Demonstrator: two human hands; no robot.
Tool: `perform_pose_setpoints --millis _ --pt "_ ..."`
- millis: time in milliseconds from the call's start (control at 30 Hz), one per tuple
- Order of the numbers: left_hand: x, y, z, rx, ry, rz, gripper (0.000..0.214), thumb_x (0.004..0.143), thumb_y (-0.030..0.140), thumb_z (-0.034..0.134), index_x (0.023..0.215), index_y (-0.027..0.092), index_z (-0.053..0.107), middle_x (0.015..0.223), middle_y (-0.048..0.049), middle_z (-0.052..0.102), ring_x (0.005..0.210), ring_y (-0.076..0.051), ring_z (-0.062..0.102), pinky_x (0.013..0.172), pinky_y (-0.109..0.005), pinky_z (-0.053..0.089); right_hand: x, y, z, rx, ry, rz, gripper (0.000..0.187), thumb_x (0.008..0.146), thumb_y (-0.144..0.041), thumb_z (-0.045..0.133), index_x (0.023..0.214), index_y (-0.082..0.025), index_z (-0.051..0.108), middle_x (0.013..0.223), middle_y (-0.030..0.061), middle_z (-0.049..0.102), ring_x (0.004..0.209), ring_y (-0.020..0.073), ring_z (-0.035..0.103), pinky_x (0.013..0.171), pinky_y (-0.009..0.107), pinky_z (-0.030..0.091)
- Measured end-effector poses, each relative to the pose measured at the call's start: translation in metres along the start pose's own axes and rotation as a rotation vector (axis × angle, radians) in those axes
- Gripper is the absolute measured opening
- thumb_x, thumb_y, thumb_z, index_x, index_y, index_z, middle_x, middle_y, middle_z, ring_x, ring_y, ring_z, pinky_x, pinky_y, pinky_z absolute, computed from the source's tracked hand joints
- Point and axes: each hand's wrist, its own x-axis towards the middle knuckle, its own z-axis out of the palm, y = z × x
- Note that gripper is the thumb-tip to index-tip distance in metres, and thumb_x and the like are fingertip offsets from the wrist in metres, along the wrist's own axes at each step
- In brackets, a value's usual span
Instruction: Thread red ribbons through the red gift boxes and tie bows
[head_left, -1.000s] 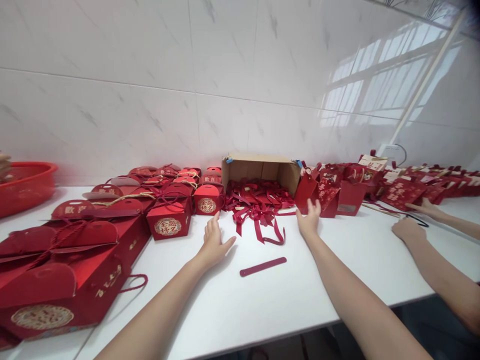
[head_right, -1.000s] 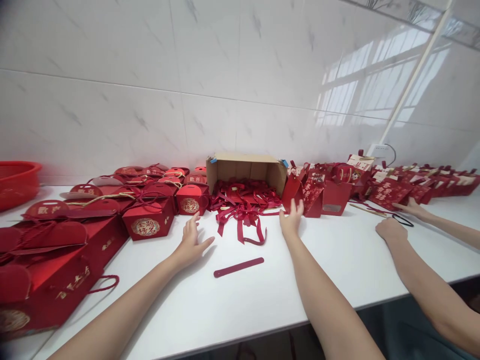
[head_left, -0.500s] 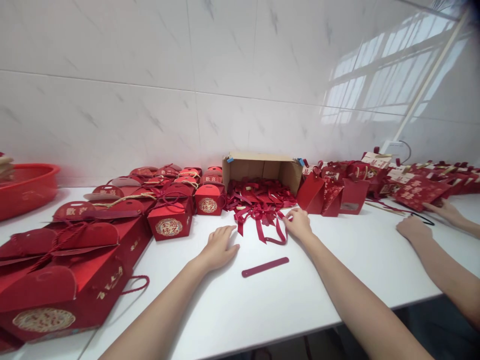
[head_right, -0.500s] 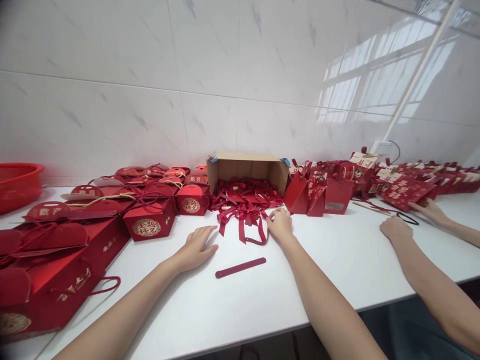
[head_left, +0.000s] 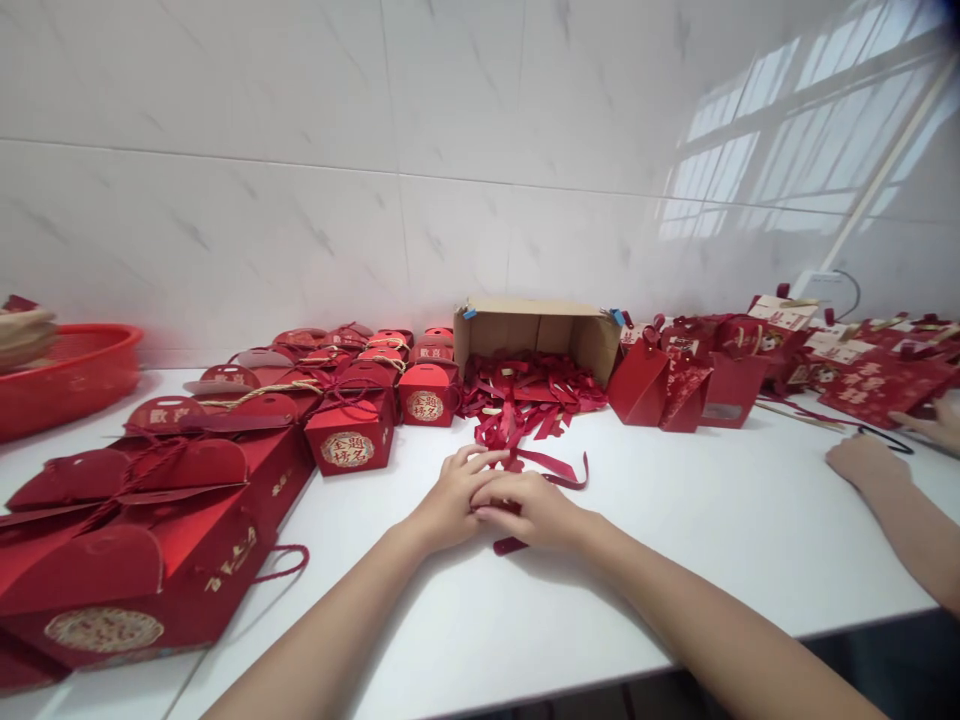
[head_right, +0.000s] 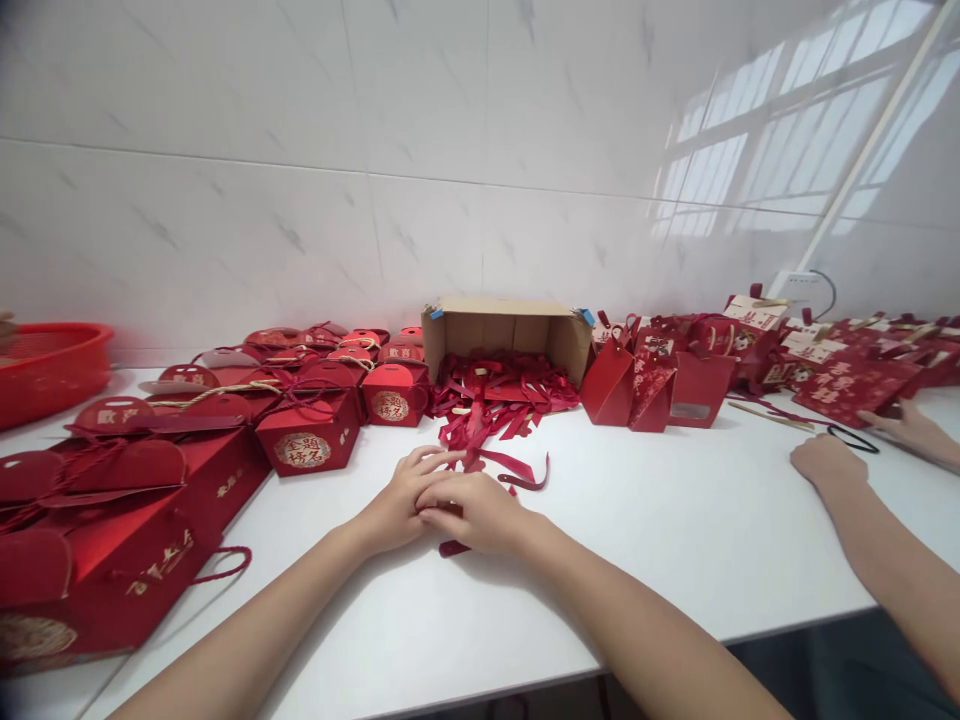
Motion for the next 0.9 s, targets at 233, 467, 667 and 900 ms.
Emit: perform_pose_setpoints --millis 233,467,667,900 --pt "0.005 -0.003 -0.007 0.04 0.068 -0.061 0.016 0.081 0.031 0.053 0.077 0.024 0.067 0.086 -0.0033 0.068 0.098 -0.023 0.05 0.088 -0.043 0.035 0.004 0.012 -0.008 0.919 0.152 0.403 0.026 0.071 -0.037 0.069 0.082 -0.02 0.051 0.055 -0.0076 0.05 0.046 0.0068 0.046 0.045 0.019 0.036" --pt "0.006 0.003 -0.007 0.05 0.125 -0.137 0.027 0.084 0.039 0.048 0.07 0.018 0.057 0.067 -0.0006 0.059 0.07 -0.016 0.051 0.071 -0.03 0.037 0.002 0.055 -0.029 1.237 0.725 0.485 0.033 0.059 -0.028 0.078 0.077 -0.022 0.052 0.064 -0.0075 0.056 0.054 0.0061 0.051 0.052 0.019 0.043" --pt "-0.001 -0.001 -0.008 0.084 0.144 -0.171 0.029 0.083 0.039 0.05 0.064 0.018 0.055 0.06 0.0005 0.053 0.061 -0.013 0.047 0.062 -0.026 0.036 -0.006 0.079 -0.056 1.37 0.956 0.446 0.026 0.063 -0.018 0.073 0.084 -0.022 0.057 0.067 -0.0071 0.057 0.055 0.0057 0.053 0.055 0.021 0.046" --pt "-0.018 0.029 -0.05 0.002 0.189 -0.195 0.039 0.083 0.037 0.049 0.05 0.016 0.045 0.047 0.0042 0.04 0.047 -0.008 0.036 0.05 -0.022 0.031 -0.048 0.121 -0.1 1.371 1.434 0.4 0.019 0.072 -0.009 0.045 0.071 -0.022 0.058 0.081 0.0018 0.063 0.065 0.0113 0.06 0.052 0.028 0.045"
